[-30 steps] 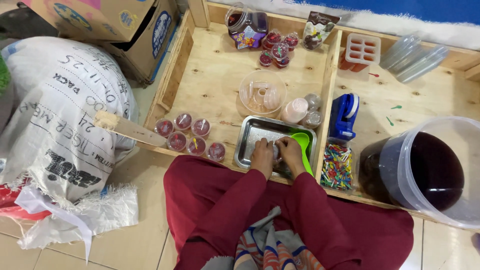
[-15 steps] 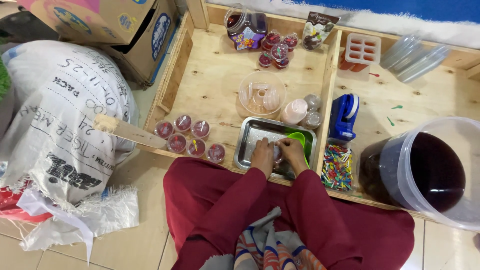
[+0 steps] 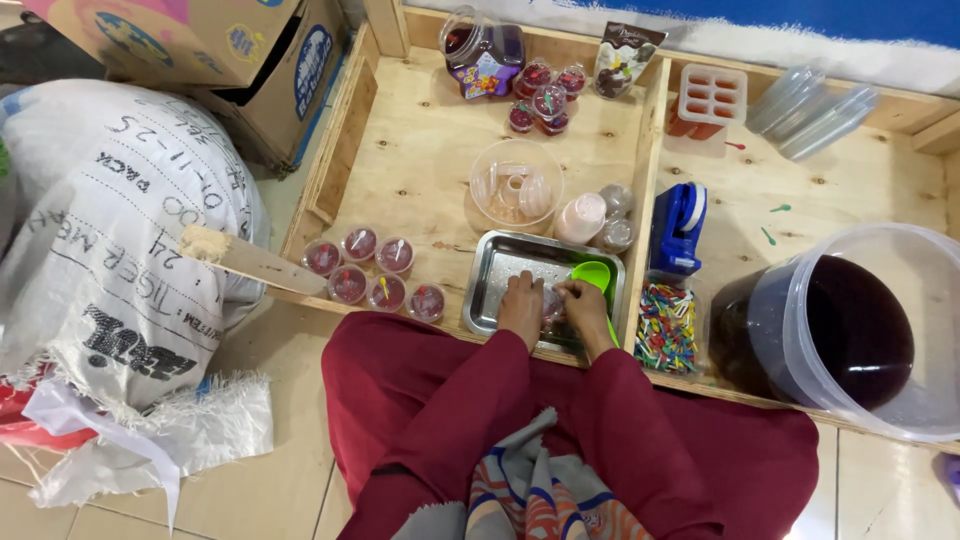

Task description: The person prepares beverage cups by placing contents into them, filling them with liquid using a ladle, and sealing them with plastic wrap.

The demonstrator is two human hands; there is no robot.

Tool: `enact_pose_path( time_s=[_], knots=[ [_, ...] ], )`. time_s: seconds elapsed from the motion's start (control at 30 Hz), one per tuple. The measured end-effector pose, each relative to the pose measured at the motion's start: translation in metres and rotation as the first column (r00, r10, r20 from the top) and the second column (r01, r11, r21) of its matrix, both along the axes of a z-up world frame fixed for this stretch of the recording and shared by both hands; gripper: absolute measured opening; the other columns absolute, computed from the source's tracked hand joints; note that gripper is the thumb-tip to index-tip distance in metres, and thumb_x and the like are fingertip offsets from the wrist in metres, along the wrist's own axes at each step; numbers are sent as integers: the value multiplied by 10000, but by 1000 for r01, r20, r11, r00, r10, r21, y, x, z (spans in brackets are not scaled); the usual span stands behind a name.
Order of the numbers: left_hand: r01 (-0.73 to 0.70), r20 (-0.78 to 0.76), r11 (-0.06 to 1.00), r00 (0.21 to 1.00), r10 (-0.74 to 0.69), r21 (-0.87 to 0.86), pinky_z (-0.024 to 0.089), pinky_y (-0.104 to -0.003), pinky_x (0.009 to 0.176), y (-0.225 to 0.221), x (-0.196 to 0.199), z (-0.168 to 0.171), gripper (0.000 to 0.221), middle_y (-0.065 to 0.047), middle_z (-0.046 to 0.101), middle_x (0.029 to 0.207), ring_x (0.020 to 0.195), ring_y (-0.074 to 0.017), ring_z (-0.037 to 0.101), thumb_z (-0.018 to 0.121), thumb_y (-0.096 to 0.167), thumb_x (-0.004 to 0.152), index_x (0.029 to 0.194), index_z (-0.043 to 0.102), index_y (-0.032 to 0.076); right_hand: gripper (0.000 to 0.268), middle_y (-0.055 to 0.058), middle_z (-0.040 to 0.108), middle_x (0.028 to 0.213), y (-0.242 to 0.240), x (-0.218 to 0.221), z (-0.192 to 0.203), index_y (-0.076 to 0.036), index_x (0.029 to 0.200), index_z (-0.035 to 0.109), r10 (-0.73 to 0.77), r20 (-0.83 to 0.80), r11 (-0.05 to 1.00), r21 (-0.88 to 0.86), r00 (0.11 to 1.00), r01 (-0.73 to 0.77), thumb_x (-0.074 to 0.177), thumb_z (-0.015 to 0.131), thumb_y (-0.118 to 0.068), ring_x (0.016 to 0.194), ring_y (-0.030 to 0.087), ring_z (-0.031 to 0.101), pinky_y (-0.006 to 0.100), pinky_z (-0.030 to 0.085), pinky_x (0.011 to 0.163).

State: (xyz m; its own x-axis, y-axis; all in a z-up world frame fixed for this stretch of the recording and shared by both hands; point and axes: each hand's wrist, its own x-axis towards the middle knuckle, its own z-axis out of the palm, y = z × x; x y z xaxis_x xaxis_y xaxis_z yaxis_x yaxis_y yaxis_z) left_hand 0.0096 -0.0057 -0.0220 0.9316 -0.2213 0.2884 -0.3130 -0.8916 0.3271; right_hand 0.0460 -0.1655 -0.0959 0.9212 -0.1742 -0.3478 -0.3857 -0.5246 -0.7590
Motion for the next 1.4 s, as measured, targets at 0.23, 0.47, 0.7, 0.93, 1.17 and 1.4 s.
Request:
enact_pose_path(
  time_s=[0.23,0.47,0.7,0.93,1.17,1.4],
  knots=[
    [-7,13,999,1000,8,-32,571,-346,668,1,-5,17,296,-118,546,926,870,-307,595,706,52,823,1114,708,-2,128,91,788,927,4,1,-3,-212,983,830,-16,58,997,-72,998,20,880,754,-208,967,333,738,450,575,835],
    [-31,-11,997,999,31,-70,577,-371,701,-3,-19,44,524,-130,540,948,873,-316,588,829,69,694,1190,682,-15,162,130,779,918,5,-19,53,-137,1023,802,-41,164,997,-60,986,52,870,749,-138,958,349,732,475,566,841],
    [-111,-284,976,957,54,-188,560,-536,898,-8,-20,53,1015,-206,542,1272,1156,-411,560,958,332,629,1479,496,24,309,145,754,1005,-28,-46,91,-155,1186,751,108,323,992,-96,940,-81,878,769,-149,926,345,750,436,603,824],
    [48,-166,963,981,-95,-266,437,-528,1065,-48,-26,78,647,-168,557,1317,1290,-359,497,772,329,906,1461,541,91,175,173,758,957,-109,-68,117,-103,1074,787,89,360,993,-104,929,-55,908,742,-136,939,380,733,463,603,800],
    [351,115,917,936,-334,-188,383,-499,1091,-127,-9,27,320,-64,578,1283,1297,-301,475,688,290,943,1231,704,152,132,121,727,891,-173,-82,108,-181,1036,782,101,281,898,-438,954,34,918,724,-167,872,371,727,487,587,758],
    [289,96,946,948,-304,147,205,-573,1244,-173,2,12,404,-77,512,1449,1446,-308,372,664,168,942,1342,636,126,169,97,663,956,-187,-64,70,-164,1086,750,187,246,811,-584,951,-9,927,693,-165,909,348,714,435,597,771]
  ],
)
